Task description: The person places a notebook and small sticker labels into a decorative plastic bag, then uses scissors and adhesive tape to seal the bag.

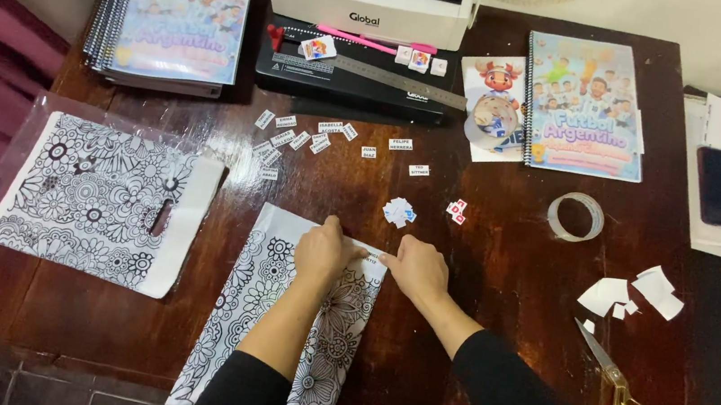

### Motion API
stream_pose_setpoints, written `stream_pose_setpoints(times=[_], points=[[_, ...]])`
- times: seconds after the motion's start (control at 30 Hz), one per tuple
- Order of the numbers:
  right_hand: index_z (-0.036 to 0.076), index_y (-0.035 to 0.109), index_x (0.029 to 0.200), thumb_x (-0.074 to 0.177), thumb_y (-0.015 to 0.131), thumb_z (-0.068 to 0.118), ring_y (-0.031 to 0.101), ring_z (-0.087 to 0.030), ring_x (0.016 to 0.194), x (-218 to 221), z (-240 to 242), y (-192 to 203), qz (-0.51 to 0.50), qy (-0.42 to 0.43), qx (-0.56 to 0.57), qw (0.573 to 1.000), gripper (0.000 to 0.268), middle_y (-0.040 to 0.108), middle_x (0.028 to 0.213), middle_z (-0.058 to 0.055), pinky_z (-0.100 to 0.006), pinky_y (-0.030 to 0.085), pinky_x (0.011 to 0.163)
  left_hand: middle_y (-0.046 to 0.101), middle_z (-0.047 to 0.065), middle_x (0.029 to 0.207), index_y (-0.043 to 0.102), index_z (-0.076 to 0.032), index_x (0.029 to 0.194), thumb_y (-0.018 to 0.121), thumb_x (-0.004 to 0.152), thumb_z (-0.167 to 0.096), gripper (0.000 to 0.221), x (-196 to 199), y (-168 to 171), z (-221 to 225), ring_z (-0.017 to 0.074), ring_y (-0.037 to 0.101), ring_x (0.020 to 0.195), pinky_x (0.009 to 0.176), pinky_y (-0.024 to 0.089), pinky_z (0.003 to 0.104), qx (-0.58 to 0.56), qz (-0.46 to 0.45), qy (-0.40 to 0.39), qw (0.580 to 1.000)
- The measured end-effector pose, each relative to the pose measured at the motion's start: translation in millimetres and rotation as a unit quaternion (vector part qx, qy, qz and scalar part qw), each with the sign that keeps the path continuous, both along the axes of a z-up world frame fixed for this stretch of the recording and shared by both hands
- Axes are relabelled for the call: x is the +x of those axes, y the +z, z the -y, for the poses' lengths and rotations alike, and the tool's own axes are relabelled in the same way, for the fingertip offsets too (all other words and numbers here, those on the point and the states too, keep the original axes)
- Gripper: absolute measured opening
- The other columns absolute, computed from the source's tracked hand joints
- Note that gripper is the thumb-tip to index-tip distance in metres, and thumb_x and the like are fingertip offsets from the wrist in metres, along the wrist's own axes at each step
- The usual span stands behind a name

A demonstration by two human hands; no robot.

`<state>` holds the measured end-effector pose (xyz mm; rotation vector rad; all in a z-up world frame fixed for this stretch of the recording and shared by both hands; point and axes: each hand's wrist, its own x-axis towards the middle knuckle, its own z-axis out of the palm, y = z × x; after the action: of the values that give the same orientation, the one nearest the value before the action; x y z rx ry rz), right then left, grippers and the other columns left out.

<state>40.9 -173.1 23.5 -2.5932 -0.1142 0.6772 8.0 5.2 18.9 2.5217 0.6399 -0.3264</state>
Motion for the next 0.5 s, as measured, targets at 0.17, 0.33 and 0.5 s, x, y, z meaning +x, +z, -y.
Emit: stream_pose_setpoints(times=[0.17, 0.33, 0.5], points=[[0.008, 0.06, 0.077, 0.079, 0.084, 0.042, 0.068, -0.03, 0.068, 3.3, 6.4, -3.0, -0.011, 0.012, 0.027, 0.999, 0.042, 0.067, 0.072, -0.01, -0.046, 0.052, 0.064, 0.076, 0.016, 0.084, 0.066, -0.006, 0.083, 0.091, 0.063, -0.043, 0.049, 0.3, -20.9, -19.6, 0.0344, 0.074, 0.081, 0.073, 0.056, 0.046, -0.068, 0.0, -0.028, 0.997], [0.008, 0.061, 0.075, 0.073, 0.087, 0.041, 0.068, -0.03, 0.068, 4.5, 9.9, -3.4, -0.02, 0.005, 0.042, 0.999, 0.042, 0.069, 0.073, -0.009, -0.045, 0.053, 0.065, 0.076, 0.016, 0.085, 0.067, -0.007, 0.082, 0.092, 0.064, -0.043, 0.047, 4.8, -42.0, -29.9, 0.0346, 0.073, 0.082, 0.073, 0.056, 0.046, -0.066, 0.002, -0.06, 0.996], [0.006, 0.06, 0.075, 0.071, 0.089, 0.044, 0.068, -0.033, 0.07, 0.2, 7.1, -1.2, 0.01, 0.019, 0.027, 0.999, 0.048, 0.07, 0.075, -0.011, -0.047, 0.052, 0.065, 0.073, 0.02, 0.088, 0.066, -0.005, 0.085, 0.095, 0.062, -0.05, 0.058, 6.6, -3.0, -17.0, 0.0376, 0.07, 0.086, 0.076, 0.055, 0.046, -0.016, -0.038, -0.065, 0.997]])
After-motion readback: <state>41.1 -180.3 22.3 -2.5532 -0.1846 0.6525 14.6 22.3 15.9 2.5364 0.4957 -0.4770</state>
